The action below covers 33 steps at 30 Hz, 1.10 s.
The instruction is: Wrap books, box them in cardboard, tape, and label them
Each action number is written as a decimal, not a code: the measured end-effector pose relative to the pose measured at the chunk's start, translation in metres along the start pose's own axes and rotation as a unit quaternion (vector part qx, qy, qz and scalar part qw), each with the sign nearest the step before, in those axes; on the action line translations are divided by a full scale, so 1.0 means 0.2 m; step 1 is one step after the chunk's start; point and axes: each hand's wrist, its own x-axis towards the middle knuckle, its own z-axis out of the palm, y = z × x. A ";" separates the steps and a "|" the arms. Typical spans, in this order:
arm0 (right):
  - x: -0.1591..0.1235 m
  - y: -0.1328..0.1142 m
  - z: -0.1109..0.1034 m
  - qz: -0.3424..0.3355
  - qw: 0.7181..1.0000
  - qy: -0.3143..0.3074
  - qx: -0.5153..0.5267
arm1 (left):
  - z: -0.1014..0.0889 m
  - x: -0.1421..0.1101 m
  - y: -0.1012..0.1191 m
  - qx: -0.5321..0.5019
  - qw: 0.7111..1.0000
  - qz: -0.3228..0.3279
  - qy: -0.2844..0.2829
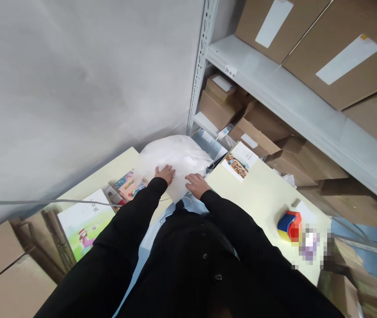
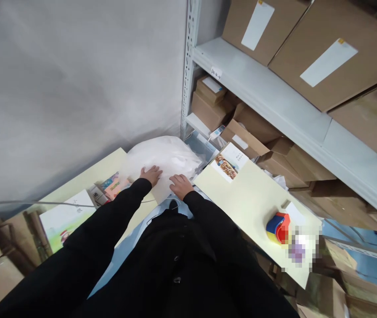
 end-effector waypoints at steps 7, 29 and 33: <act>-0.20 0.15 -0.32 0.099 0.981 0.161 0.029 | -0.06 0.00 -0.12 0.006 0.997 -0.077 0.024; -0.74 0.50 -0.93 0.501 0.692 0.399 0.334 | -0.32 0.16 0.87 -0.648 0.757 0.030 0.076; -0.97 0.53 -0.87 0.590 0.612 0.385 0.358 | -0.30 0.17 0.98 -0.587 0.792 0.031 0.167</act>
